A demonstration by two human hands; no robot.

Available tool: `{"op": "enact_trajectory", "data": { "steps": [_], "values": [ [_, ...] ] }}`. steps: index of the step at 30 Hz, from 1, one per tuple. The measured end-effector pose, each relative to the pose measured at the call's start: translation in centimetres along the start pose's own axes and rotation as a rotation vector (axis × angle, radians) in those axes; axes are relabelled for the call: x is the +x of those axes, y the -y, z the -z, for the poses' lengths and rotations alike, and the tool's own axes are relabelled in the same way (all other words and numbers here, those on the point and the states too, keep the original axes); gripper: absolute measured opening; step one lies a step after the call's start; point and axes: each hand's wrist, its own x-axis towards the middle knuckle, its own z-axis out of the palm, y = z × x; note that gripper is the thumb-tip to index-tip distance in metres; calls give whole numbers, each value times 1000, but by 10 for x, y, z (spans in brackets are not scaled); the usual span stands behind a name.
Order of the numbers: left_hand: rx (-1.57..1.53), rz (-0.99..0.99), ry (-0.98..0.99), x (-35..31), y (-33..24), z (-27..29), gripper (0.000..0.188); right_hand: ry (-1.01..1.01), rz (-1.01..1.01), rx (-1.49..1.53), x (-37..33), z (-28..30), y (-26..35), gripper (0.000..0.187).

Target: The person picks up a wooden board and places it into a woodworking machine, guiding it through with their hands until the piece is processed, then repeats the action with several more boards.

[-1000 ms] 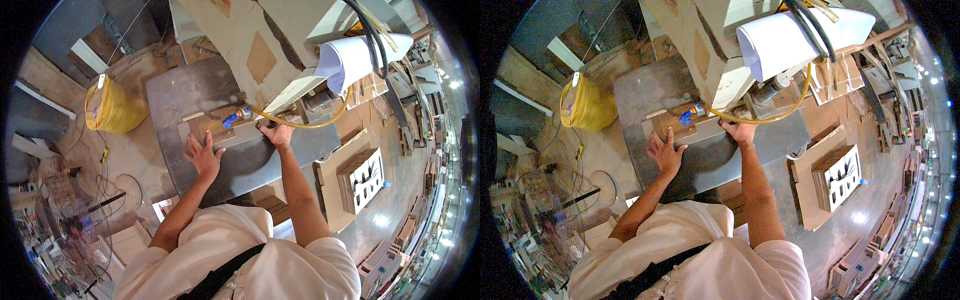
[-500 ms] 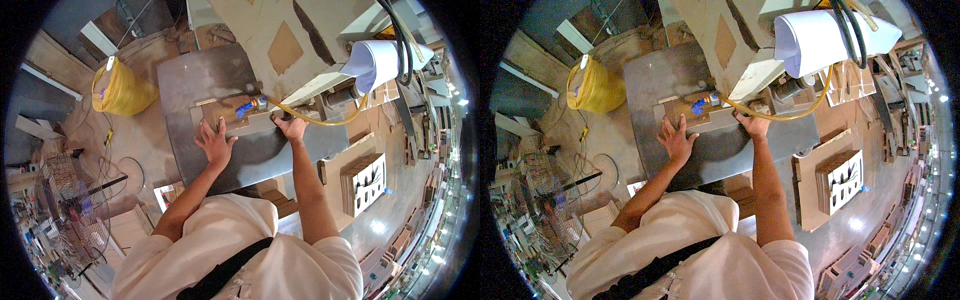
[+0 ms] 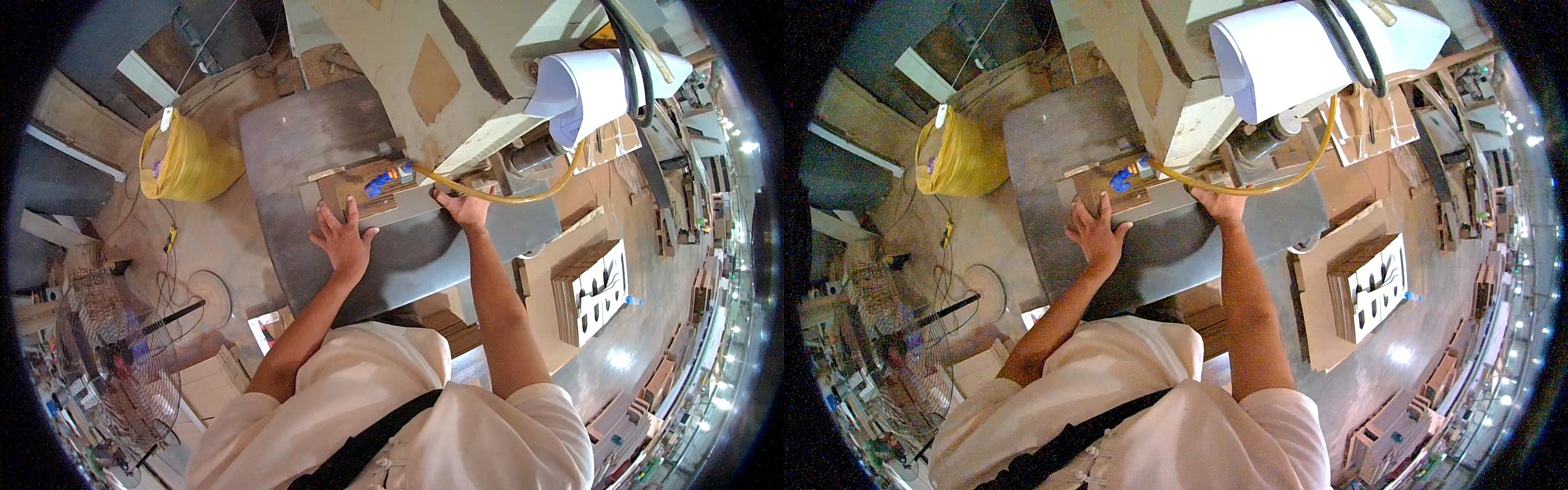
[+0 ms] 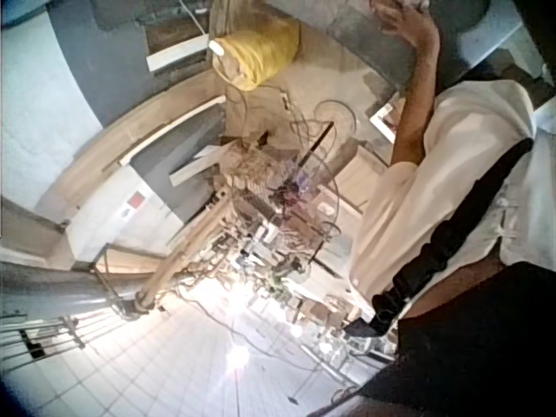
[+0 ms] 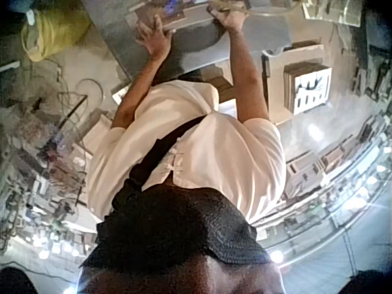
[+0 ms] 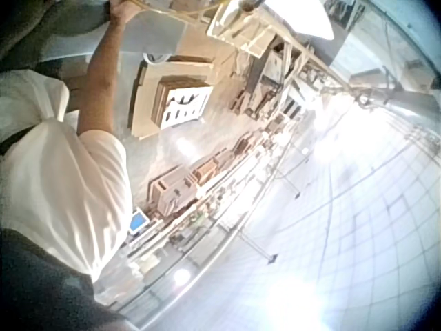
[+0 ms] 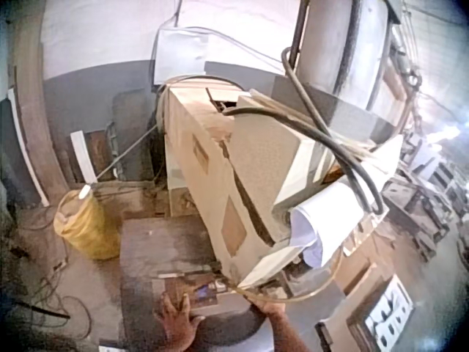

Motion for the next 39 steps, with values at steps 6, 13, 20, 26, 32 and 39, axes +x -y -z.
{"op": "enact_trajectory", "data": {
  "steps": [6, 13, 20, 26, 32, 39],
  "values": [
    [17, 2, 4, 0, -3, -5, 84, -177, 97, -61, 3, -21, -26, 78],
    [6, 2, 24, 0, -4, -4, 83, -334, 224, -162, 3, -20, -20, 63],
    [-8, 4, 30, 0, -10, -5, 82, -443, 280, -171, 5, -24, -33, 54],
    [6, -9, 20, 1, -17, -8, 82, -394, 287, -157, 12, -29, -53, 40],
    [-3, 15, 13, 1, -18, -5, 82, -338, 299, -76, 19, -45, -61, 29],
    [18, 12, -31, -1, -15, -8, 80, -263, 257, 84, 19, -70, -84, 43]
  ]
}}
